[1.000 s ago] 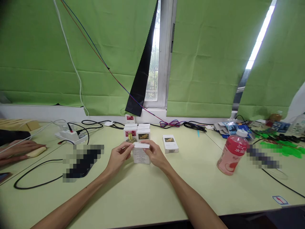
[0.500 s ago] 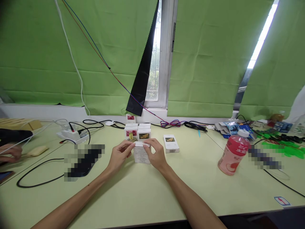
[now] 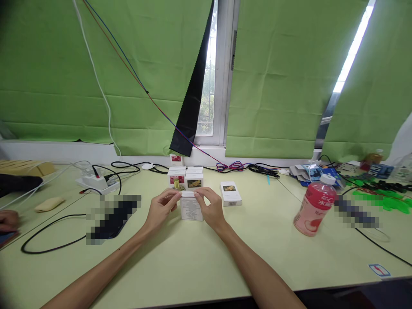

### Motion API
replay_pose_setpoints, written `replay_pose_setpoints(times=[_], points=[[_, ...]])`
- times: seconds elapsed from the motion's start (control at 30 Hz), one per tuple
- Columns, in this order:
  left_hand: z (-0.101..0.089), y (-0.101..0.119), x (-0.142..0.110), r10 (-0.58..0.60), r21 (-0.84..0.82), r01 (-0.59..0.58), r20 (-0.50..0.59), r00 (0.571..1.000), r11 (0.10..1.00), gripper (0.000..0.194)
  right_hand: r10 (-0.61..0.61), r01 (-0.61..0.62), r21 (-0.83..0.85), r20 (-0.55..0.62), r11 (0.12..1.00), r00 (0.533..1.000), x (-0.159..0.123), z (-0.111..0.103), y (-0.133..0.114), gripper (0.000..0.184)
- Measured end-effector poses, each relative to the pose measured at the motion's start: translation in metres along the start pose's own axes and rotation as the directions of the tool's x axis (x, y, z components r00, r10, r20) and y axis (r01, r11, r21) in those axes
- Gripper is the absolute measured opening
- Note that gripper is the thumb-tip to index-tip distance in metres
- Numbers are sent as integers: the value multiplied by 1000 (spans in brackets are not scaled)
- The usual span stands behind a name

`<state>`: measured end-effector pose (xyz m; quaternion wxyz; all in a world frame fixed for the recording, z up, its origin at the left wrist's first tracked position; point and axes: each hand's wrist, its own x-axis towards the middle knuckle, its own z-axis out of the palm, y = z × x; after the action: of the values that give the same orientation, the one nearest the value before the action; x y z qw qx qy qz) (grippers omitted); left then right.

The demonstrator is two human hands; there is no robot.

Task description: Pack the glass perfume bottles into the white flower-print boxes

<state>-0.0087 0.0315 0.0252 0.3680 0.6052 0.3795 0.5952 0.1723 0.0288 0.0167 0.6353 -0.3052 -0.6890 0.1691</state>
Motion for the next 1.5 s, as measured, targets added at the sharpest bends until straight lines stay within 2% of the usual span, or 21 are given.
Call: replay_pose_setpoints(times=[0.2,0.33,0.53,0.7,0.83,1.1,1.5], points=[[-4,-2,0,46,96,-46,0,999,994,28,-9,9,-5,1,1000,1000,0,0,0,17],[-6,-4,1,159,171,-154,-12,987,973,23,-13,13,-13,10,1000,1000,0,-1,-1,18],[-10,-5,1,309,271,-298,4,951,915,19,-22,22,-16,9,1000,1000,1,-1,-1,18],[-13,3,0,425,424,-408,60,903,808,17,-26,26,-14,22,1000,999,2,-1,0,18],[-14,7,0,483,453,-465,83,872,761,17,-19,20,-14,29,1000,999,1,-2,-1,19],[-14,6,1,540,464,-522,106,835,716,14,-18,18,0,31,1000,999,1,-2,0,18],[-14,7,0,540,484,-530,134,831,696,16,-12,12,-1,33,1000,999,1,-3,0,18]])
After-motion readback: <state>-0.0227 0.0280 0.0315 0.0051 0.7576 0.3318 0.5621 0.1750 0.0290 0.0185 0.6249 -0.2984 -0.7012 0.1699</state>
